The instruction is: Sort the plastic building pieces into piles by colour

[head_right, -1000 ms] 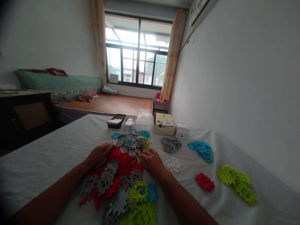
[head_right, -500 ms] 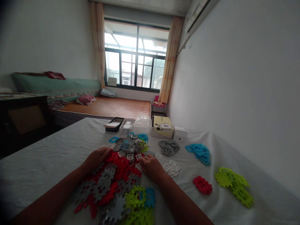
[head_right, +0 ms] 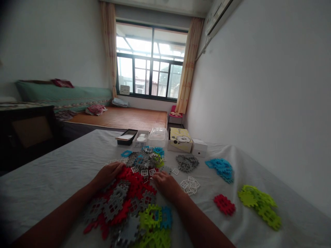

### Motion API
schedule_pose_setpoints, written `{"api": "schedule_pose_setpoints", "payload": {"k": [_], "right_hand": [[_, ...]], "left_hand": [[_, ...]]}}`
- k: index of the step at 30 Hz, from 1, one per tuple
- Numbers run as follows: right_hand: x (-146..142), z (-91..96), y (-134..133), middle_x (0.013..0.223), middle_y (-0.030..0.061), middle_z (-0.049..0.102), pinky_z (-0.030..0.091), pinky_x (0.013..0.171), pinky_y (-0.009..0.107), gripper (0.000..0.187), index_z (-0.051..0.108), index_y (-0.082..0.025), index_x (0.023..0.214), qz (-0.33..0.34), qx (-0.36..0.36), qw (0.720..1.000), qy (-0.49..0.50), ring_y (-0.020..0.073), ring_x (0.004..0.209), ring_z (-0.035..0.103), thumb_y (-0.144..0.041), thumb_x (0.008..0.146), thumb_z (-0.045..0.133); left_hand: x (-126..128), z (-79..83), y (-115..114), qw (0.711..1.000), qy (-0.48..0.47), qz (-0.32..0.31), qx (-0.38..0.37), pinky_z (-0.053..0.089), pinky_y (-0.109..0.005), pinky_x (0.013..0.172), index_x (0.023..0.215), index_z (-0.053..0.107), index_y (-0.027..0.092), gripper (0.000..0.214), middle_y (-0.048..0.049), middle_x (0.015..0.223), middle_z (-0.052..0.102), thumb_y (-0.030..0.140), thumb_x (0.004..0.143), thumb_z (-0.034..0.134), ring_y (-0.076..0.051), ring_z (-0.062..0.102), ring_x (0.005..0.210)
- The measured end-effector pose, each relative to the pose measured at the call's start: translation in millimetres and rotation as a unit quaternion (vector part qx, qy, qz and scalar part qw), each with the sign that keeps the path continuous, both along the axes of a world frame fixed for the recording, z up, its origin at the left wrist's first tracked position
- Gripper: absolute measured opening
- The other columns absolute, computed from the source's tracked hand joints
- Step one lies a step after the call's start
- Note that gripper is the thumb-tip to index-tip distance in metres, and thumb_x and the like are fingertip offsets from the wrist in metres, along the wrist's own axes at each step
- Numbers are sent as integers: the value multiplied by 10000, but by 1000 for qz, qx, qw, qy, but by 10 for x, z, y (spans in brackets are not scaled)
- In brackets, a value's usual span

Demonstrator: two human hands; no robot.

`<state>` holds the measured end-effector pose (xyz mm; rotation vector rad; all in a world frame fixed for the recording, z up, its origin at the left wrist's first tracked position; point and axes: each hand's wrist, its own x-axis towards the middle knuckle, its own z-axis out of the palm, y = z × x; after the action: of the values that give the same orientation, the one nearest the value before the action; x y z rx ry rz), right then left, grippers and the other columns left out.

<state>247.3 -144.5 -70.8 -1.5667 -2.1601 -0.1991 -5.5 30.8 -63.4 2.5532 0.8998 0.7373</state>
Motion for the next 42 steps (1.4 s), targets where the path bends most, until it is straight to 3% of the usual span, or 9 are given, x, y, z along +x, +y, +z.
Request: {"api": "schedule_pose_setpoints", "payload": {"k": [4, 9, 12, 15, 19, 24, 30, 36, 42], "right_hand": [[262, 140, -64, 987, 72, 669, 437, 858, 302, 248, 616, -192, 1005, -118, 52, 988, 79, 180, 929, 590, -218, 910, 388], [872, 293, -251, 723, 29, 674, 423, 635, 236, 241, 680, -195, 775, -185, -125, 971, 83, 145, 650, 592, -313, 828, 476], [1029, 256, -246, 797, 54, 683, 426, 689, 257, 297, 696, -190, 790, -217, -88, 969, 82, 171, 740, 600, -364, 833, 459], [949, 156, -166, 963, 78, 685, 424, 806, 291, 302, 679, -182, 979, -224, -43, 969, 94, 197, 882, 594, -306, 842, 441], [687, 26, -103, 1102, 69, 659, 385, 911, 334, 340, 625, -204, 1128, -192, -72, 977, 51, 227, 1029, 535, -279, 826, 489], [545, 57, -113, 1054, 31, 677, 394, 898, 326, 292, 635, -275, 1097, -125, -53, 989, 64, 205, 1037, 532, -296, 841, 495], [805, 88, -125, 1019, 71, 685, 420, 860, 302, 293, 657, -187, 1055, -246, -26, 964, 102, 202, 928, 583, -249, 850, 458], [788, -13, -135, 1075, 65, 674, 398, 887, 288, 326, 628, -202, 1125, -235, -106, 966, 18, 211, 1007, 555, -265, 823, 522], [714, 26, -143, 927, 77, 706, 420, 803, 287, 240, 665, -221, 1003, -228, -107, 968, -16, 217, 912, 603, -253, 818, 516]], "left_hand": [[-2, -1, -5, 1000, 2, 4, 4, 417, -286, 803, 848, 621, 216, 408, -37, 883, 664, 430, 914, 280, -194, 596, 860], [-4, -1, -9, 1000, 3, -1, 12, 414, -287, 776, 810, 608, 211, 416, -32, 832, 649, 426, 920, 270, -191, 593, 816], [-3, -11, 3, 1000, 1, -2, 11, 412, -288, 776, 816, 612, 212, 419, -30, 838, 649, 426, 922, 269, -189, 590, 814], [-3, -15, 7, 1000, 1, -2, 11, 413, -290, 781, 827, 621, 213, 423, -31, 853, 656, 428, 921, 270, -193, 591, 824], [-5, -9, -2, 1000, 2, 0, 10, 412, -293, 803, 864, 632, 214, 418, -38, 884, 663, 427, 921, 277, -194, 592, 844], [-3, -20, 8, 1000, 0, 0, 10, 413, -289, 817, 902, 636, 222, 404, -39, 921, 670, 422, 920, 286, -191, 594, 861], [-1, -12, 5, 1000, 3, -4, 16, 414, -292, 817, 879, 638, 221, 409, -38, 901, 670, 415, 917, 280, -192, 592, 849], [-3, 7, -12, 1000, -2, -4, 3, 415, -298, 818, 888, 638, 228, 400, -38, 907, 672, 434, 909, 295, -193, 593, 851], [-8, -30, 15, 1000, -3, -3, 4, 417, -310, 820, 907, 634, 217, 413, -52, 922, 669, 435, 914, 283, -200, 595, 859]]}}
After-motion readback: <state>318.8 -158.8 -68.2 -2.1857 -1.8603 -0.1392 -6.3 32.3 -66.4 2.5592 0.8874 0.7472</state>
